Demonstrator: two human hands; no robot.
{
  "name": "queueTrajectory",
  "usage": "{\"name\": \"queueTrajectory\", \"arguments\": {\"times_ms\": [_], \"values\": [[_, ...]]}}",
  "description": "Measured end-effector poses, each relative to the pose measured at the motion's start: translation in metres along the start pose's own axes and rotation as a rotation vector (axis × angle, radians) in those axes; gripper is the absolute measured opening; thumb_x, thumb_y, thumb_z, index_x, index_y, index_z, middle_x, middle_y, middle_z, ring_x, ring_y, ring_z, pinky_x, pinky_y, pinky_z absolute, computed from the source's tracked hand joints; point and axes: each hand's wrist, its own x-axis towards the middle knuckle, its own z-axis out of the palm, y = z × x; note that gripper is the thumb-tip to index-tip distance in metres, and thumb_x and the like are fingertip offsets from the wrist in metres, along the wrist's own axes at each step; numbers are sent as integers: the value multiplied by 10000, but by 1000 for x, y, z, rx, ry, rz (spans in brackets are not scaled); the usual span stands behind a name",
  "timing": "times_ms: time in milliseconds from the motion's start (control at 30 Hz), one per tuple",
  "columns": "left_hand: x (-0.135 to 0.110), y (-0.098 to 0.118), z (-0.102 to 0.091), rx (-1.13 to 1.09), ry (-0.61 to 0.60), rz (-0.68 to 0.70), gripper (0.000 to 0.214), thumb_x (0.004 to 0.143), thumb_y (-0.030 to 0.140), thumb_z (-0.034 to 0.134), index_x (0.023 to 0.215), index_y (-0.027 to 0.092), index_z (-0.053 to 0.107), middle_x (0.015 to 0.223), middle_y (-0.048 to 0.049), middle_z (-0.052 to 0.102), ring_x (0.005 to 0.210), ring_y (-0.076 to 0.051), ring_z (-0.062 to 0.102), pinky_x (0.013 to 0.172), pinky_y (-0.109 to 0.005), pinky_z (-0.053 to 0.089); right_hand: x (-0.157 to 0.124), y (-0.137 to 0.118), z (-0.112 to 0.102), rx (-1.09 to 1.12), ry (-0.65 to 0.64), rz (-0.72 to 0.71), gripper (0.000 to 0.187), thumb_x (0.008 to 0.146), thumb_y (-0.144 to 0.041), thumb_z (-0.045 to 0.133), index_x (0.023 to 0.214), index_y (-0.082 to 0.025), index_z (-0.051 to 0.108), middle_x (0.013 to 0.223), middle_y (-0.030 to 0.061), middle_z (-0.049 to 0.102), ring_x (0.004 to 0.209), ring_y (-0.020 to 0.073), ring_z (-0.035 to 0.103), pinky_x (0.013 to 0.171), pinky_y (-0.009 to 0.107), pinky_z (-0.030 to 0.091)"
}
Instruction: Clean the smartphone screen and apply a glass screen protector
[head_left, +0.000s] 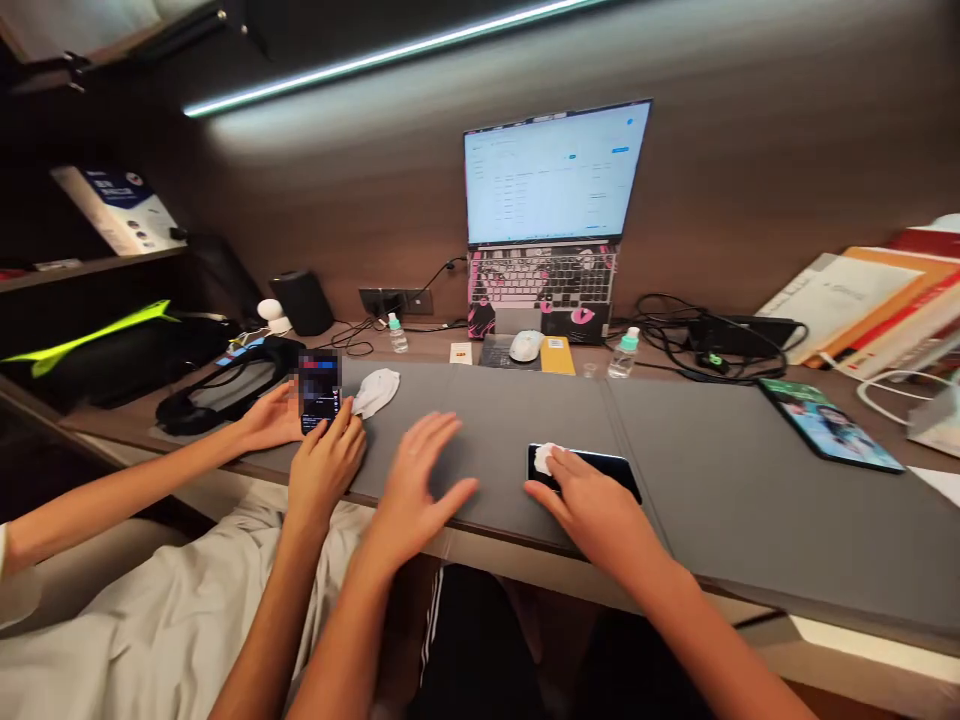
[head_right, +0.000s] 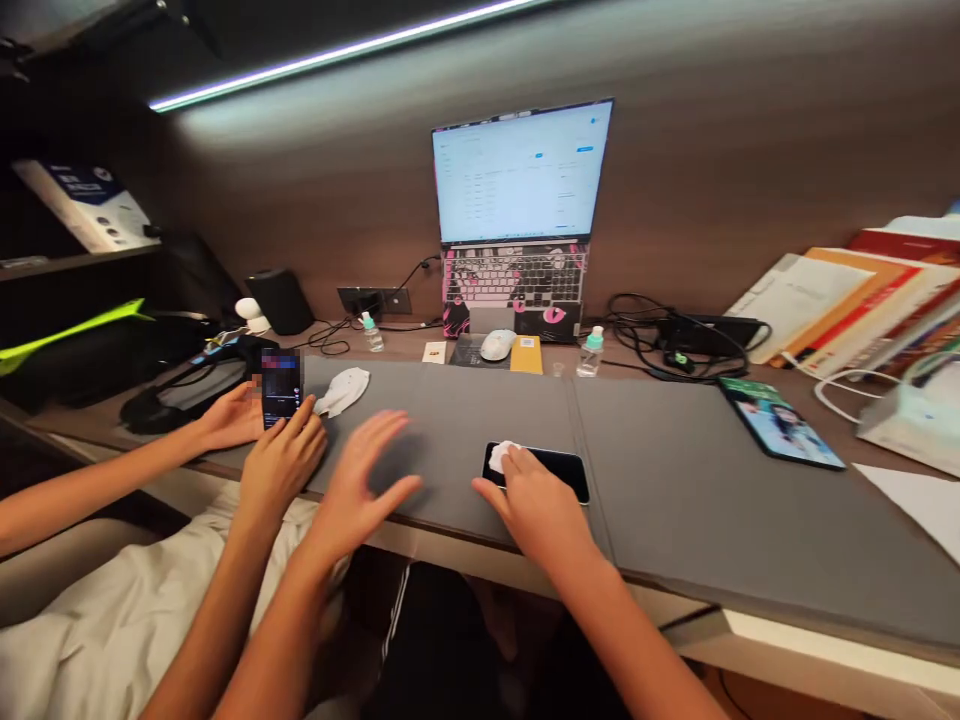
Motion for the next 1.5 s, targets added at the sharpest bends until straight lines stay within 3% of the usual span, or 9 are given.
{"name": "queueTrajectory", "arguments": {"times_ms": [167,333,500,600,733,867,967,1300,1500], "values": [[-20,-19,-38,67,215,-107,441,947,431,618,1352,277,538,1319,-129,627,1183,-301,631,1017,-546,511,14,16,7,-20,-11,-25,583,1010,-529,395,1309,-91,637,1376,200,640,1244,346,634,942,465,585],[-9,-66,-91,518,123,161,192,888,404,673,898,213,677,915,-45,715,952,-277,671,1000,-546,472,23,25,4,-21,-9,4,552,1002,-537,370,1274,-154,662,1299,156,702,1142,340,696,873,467,606],[-39,-78,-115,716,493,66,179,865,425,664,817,261,611,789,29,589,817,-237,584,934,-486,482,14,27,8,-69,41,-33,634,1013,-547,316,1302,-77,629,1338,201,668,1201,348,659,865,462,611],[-67,-57,-81,601,380,48,115,907,377,613,841,285,590,773,47,599,731,-222,584,745,-415,517,13,27,13,-92,74,-41,659,1018,-563,276,1294,-81,631,1319,205,677,1205,351,654,846,466,617],[-66,-2,21,310,-301,314,97,879,303,631,949,241,660,868,-36,699,815,-220,642,752,-376,520,14,28,18,-113,133,-80,722,1020,-591,230,1294,-53,625,1309,216,679,1215,354,646,896,469,602],[-12,42,113,131,-255,271,128,908,303,566,915,217,662,832,-56,684,807,-214,614,777,-377,498,4,34,22,-116,169,-98,724,1019,-606,209,1289,-85,633,1322,202,676,1211,342,654,855,442,621],[20,52,153,63,-312,223,154,914,293,577,1015,207,657,964,-61,691,955,-220,619,904,-371,498,-9,38,22,-130,214,-112,701,1023,-596,215,1299,-102,630,1344,191,666,1203,333,662,804,420,637],[14,37,169,139,-603,219,347,1025,377,459,1269,167,589,1266,-98,644,1181,-245,557,1068,-410,442,-23,26,25,-207,429,-191,650,1053,-509,244,1241,-39,651,1277,219,699,1171,318,680,813,390,627],[12,48,158,118,-740,212,354,1008,391,551,1323,230,576,1382,-90,586,1214,-242,576,1053,-439,492,-13,23,20,-93,231,-141,593,1031,-521,362,1293,-63,634,1324,227,669,1229,330,640,899,428,600]]}}
